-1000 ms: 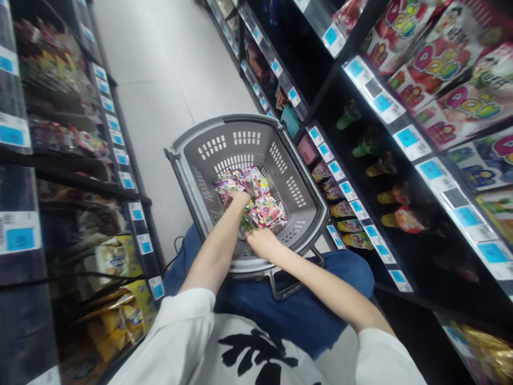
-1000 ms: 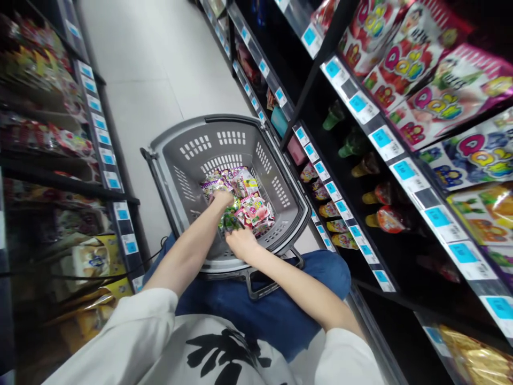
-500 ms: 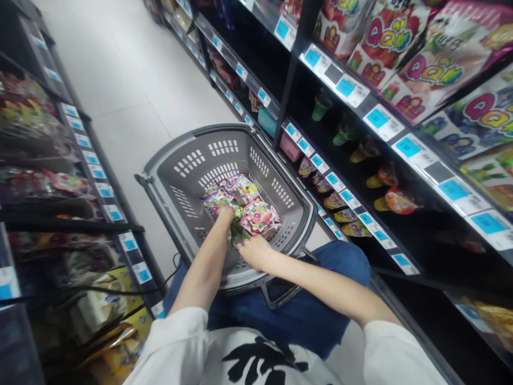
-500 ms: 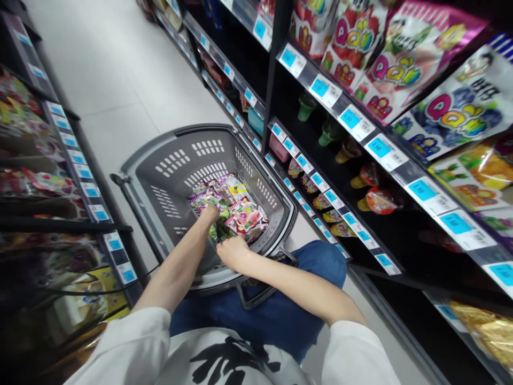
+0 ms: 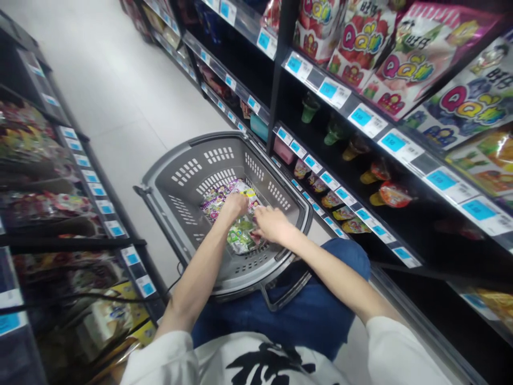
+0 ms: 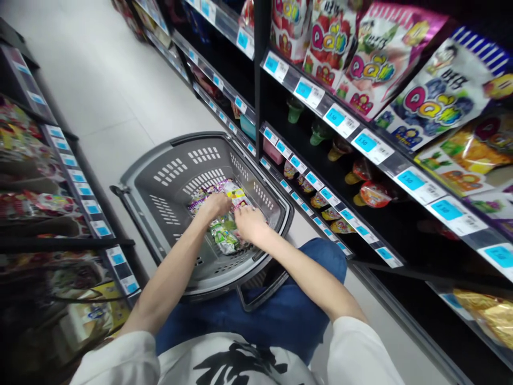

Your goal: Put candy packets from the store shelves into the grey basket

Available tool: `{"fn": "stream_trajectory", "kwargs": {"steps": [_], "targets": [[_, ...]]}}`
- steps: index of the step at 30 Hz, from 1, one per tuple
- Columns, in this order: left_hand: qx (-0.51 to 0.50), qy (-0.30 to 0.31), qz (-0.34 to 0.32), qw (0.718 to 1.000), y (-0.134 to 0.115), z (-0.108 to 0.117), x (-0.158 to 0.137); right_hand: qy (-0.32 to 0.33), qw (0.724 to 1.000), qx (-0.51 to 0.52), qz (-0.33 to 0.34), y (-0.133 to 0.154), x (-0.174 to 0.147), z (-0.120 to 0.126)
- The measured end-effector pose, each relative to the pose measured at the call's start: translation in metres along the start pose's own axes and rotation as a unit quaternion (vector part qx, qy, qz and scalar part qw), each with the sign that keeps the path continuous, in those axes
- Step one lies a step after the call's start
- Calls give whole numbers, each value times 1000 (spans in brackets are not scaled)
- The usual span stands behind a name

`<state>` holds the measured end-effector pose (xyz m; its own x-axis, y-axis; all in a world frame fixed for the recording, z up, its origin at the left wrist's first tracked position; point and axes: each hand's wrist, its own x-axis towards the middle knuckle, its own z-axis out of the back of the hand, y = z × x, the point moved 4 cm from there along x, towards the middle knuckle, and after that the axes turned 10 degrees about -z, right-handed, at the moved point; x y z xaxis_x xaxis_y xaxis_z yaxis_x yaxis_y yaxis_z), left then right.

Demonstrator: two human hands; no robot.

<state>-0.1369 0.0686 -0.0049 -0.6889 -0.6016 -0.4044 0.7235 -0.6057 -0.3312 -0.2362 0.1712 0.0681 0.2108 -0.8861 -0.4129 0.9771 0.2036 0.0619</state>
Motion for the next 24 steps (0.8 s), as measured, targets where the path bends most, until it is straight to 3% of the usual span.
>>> {"fn": "stream_trajectory", "kwargs": {"steps": [3,5,7,11,14,16,19,24], "targets": [[11,-55,-99,993,-15,27,-4,-124,991,32,-31,-29,7,26],[-30,-161,-184,969,-30,49,-14,-146,986,66,-35,-40,11,35],[-106,-278,-226,928,-40,68,-26,-140,982,116,-53,-47,14,38],[-244,-418,-208,850,-45,85,-42,-138,960,231,-83,-50,16,44],[-300,-426,-157,839,-36,85,-41,-155,935,315,-48,-51,12,52],[-308,-401,-139,851,-28,83,-38,-178,902,392,-29,-55,9,58],[-323,-389,-122,854,-16,82,-35,-187,828,529,-14,-61,6,60],[-377,-441,-90,810,-13,80,-38,-28,706,708,-3,-49,9,49]]}}
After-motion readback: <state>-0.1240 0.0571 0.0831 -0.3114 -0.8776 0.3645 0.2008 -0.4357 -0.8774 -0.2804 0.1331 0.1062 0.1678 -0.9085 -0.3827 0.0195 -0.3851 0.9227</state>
